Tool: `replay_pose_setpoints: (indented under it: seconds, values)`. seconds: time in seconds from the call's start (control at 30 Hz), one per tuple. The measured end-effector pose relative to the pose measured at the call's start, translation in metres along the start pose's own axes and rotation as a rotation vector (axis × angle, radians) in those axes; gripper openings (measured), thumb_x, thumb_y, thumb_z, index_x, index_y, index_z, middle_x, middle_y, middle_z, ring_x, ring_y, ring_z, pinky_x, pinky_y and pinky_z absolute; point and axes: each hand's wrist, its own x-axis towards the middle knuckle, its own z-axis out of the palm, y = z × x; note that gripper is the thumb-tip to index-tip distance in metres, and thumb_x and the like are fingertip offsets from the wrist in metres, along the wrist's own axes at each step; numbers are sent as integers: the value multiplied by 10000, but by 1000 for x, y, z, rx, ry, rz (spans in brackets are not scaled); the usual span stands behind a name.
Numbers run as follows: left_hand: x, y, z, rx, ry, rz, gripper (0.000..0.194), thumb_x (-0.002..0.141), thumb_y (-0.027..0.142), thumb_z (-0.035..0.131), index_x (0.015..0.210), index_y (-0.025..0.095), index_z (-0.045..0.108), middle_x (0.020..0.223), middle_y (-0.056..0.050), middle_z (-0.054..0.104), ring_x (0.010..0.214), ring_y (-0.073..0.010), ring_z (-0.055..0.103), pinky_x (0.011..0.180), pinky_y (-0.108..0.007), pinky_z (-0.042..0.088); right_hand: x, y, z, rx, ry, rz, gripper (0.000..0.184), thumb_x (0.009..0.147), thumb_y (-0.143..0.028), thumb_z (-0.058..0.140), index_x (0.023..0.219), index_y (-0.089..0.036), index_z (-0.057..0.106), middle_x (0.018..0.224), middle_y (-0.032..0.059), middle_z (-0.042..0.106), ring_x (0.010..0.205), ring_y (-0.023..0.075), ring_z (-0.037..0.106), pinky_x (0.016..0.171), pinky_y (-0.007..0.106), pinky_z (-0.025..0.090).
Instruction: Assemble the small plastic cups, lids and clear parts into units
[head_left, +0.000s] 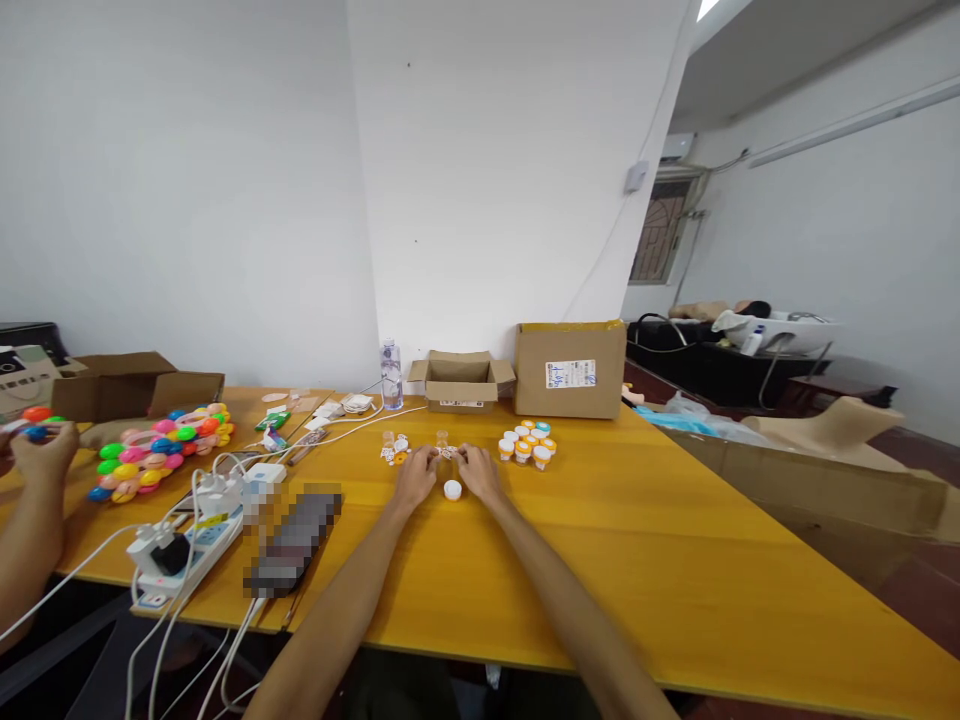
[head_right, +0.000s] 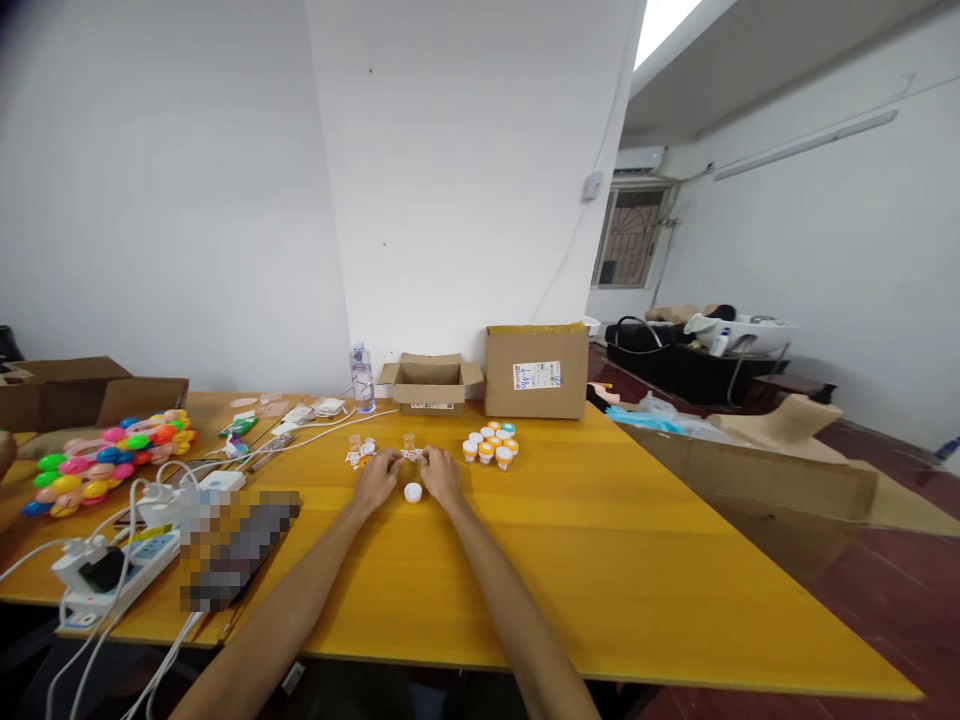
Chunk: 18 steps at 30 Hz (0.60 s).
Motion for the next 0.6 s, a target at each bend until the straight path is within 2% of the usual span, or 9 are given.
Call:
replay_pose_setpoints:
  seconds: [0.2,0.3,0.43,0.6]
  values:
    - [-1,2,0,23,-3,-16,225,923,237,441,918,202,662,850,-56,703,855,-190,634,748,-280,425,-22,22,-8,269,-65,-283,220,890,-321,485,878,-217,679,875,29,707,803,174,633,728,268,465]
    - [-3,5,-3,59,0,-33,239,933,245,421,903,195,653,798,-47,688,811,-181,629,712,-264,405,-33,26,-11,358,-95,-374,204,821,-353,590,944,-208,665,905,23,681,771,162,612,734,279,474]
    - [-5,9,-7,53,-20,-18,265,944,253,389,867,192,635,764,-32,674,774,-169,615,698,-256,398,-39,22,-14,328,-157,-417,235,721,-313,704,930,-213,666,874,10,651,776,166,597,743,290,469]
    - [-7,13,-8,-28,-90,92,279,936,281,386,825,190,626,814,-35,684,801,-170,615,736,-266,425,-35,20,-15,259,-120,-370,127,740,-246,662,862,-213,668,849,11,637,774,171,590,734,294,456]
